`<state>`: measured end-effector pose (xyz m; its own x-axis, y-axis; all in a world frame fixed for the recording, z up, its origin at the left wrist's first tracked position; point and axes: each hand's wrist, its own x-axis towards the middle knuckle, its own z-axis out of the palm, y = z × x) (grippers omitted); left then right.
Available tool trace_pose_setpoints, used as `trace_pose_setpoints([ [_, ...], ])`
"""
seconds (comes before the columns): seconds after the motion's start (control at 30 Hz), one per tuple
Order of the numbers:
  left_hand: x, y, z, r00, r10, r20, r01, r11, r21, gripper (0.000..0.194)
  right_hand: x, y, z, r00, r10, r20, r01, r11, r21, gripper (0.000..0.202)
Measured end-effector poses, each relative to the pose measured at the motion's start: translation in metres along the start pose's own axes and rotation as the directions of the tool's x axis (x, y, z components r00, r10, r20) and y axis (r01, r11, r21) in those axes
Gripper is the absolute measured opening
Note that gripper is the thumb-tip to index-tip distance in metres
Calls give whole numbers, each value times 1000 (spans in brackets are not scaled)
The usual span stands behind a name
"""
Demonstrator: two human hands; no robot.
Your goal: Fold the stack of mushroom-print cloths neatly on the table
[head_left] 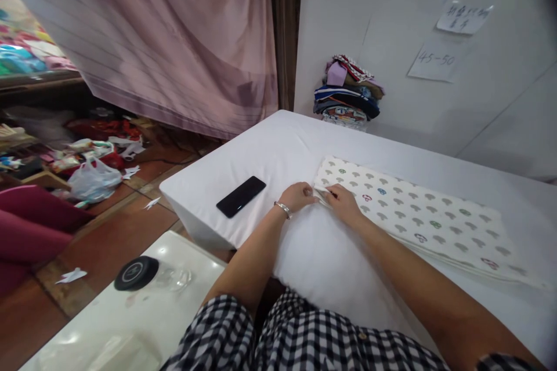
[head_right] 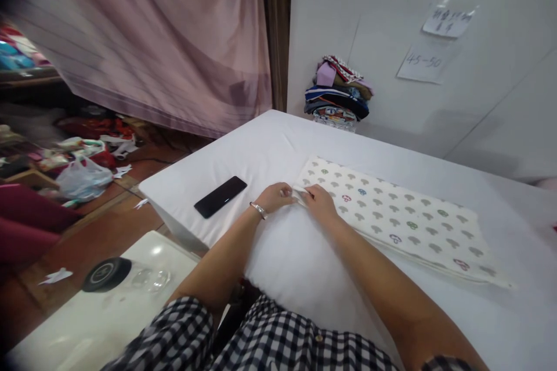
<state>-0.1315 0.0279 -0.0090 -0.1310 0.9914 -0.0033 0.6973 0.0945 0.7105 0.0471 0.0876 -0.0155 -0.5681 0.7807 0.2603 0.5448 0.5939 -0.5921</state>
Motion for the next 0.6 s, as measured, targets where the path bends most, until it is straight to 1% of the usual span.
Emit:
trace_pose_setpoints([
  [0.1,0,2,4,999,4,-35,-3,1000,14,25,0,-1,-1,998,28,-49,-25,998,52,25],
  [0.23,-1,5,8,998,-11,-69,11,1000,7,15,-1,-4,-5,998,-3,-70,8,998,68,25],
  [0.33,-2,9,9,990,13,-138,-9,1000,24,13,-1,-7,-11,995,-27,-101,33,997,67,25],
  [0.4,-2,11,9,987,-15,-162,27,997,69,12,-1,-8,-12,994,-37,-102,41,999,35,24],
  [0.47,-2,12,10,985,-91,-144,108,988,112,12,-2,-9,-11,997,-43,-60,42,999,-20,22],
  [0.53,-2,13,10,980,-163,-116,178,974,140,12,-5,-8,-8,998,-59,7,59,995,-84,22],
  [0.6,-3,13,10,975,-193,-107,208,965,159,14,-7,-8,-5,994,-82,66,91,986,-142,23],
])
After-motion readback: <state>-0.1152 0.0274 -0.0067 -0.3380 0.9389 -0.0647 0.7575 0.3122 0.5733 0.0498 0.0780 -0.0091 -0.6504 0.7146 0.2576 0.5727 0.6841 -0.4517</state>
